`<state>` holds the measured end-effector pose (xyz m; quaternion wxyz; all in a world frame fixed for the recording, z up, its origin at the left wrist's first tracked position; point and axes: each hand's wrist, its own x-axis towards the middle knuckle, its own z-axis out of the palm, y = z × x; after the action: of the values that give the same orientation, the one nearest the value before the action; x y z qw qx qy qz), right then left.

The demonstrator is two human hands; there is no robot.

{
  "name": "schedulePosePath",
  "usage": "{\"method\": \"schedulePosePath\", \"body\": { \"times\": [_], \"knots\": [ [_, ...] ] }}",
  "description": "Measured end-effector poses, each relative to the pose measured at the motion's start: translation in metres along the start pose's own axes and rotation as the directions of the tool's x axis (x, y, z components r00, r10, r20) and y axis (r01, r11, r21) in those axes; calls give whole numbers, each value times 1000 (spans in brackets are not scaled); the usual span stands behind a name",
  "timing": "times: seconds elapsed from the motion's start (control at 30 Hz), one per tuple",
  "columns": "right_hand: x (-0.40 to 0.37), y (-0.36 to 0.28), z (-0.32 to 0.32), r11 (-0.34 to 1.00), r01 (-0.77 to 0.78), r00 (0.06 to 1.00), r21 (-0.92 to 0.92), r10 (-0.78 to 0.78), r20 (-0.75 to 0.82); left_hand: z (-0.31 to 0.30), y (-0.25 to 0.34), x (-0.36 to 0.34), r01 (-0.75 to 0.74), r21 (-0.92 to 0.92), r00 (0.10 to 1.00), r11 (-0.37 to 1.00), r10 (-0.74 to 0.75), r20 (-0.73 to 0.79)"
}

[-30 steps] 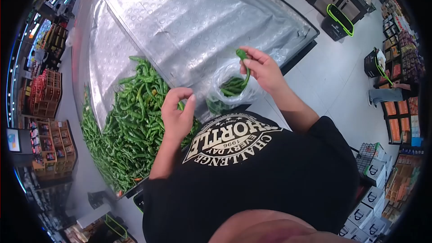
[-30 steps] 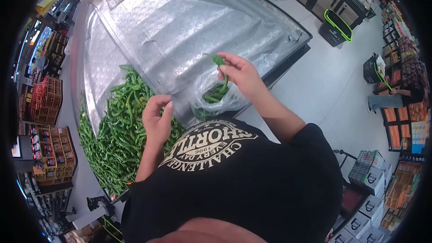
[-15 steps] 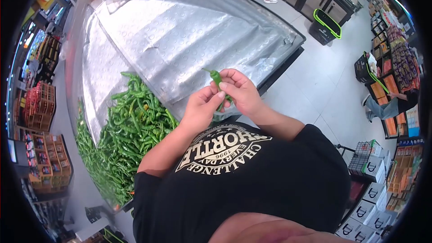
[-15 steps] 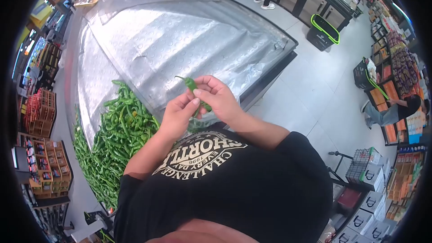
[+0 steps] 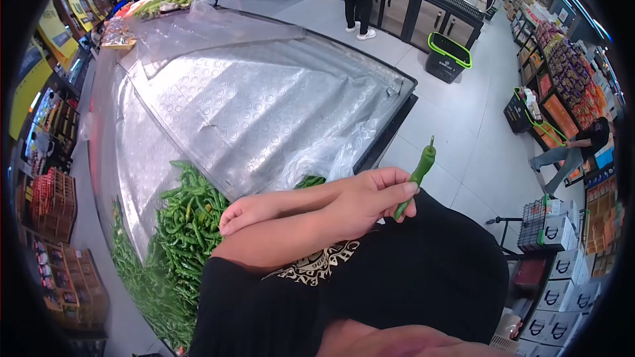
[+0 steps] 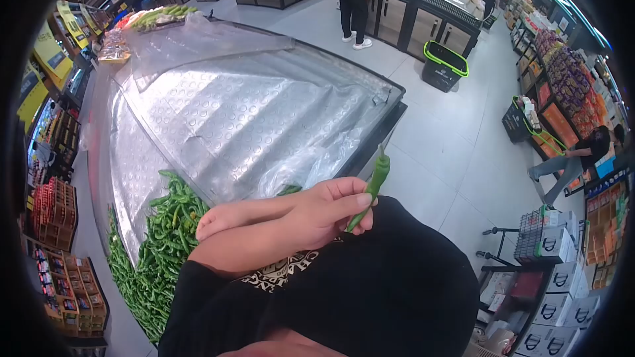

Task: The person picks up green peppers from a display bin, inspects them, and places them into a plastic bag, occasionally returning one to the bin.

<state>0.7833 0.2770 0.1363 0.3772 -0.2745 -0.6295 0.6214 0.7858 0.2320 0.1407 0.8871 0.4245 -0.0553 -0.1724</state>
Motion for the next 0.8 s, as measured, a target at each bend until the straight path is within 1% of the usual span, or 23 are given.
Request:
{"method": "schedulePosePath", "body": {
  "times": [0.03,0.07,0.1,0.17,0.2,0.27,0.3,0.37,0.43,0.47,0.5,0.57,0.6,0.67,0.8],
  "knots": [
    [1,-1,2,1000,5,1000,-23,-4,28,-1,-3,3,-7,-54,1000,999,6,-29],
    [1,0,1,999,1,999,-43,1,40,0,-4,4,-4,-60,996,998,-2,-85],
    [-2,-1,-1,998,-5,999,-56,8,43,-1,-5,4,-8,-52,997,999,4,-79],
    [-13,-2,-6,998,-24,999,-61,26,34,-4,-4,3,23,-122,984,992,-44,-171],
    [-18,-2,-9,996,-41,999,-73,43,27,-10,-7,2,22,-118,985,993,-41,-166],
    [-29,-3,-12,994,-64,998,-91,65,13,-20,-12,0,-30,-160,969,987,-11,-248],
    [-30,0,-11,992,-79,997,-98,80,4,-20,-13,-1,-24,-163,969,986,-17,-247],
    [-30,3,-10,990,-92,996,-111,92,-7,-19,-13,-3,-62,-181,964,982,12,-267],
    [-26,10,-9,987,-103,995,-126,100,-29,-18,-12,-4,-55,-188,961,981,0,-278],
    [-25,13,-8,987,-100,995,-128,96,-42,-18,-12,-3,-56,-184,959,981,1,-285],
    [-24,15,-7,987,-94,995,-131,87,-52,-19,-14,-2,-30,-208,956,978,-32,-292],
    [-20,20,-6,989,-79,995,-129,70,-73,-22,-19,-1,-68,-173,964,983,20,-264],
    [-18,21,-6,989,-71,995,-133,61,-81,-23,-20,0,-43,-191,963,981,-11,-270],
    [-17,25,-6,989,-64,994,-130,51,-102,-22,-21,0,-88,-184,956,979,31,-291],
    [-15,28,-3,990,-62,992,-126,47,-118,-23,-22,-2,-57,-170,949,984,0,-317]
  ]
}}
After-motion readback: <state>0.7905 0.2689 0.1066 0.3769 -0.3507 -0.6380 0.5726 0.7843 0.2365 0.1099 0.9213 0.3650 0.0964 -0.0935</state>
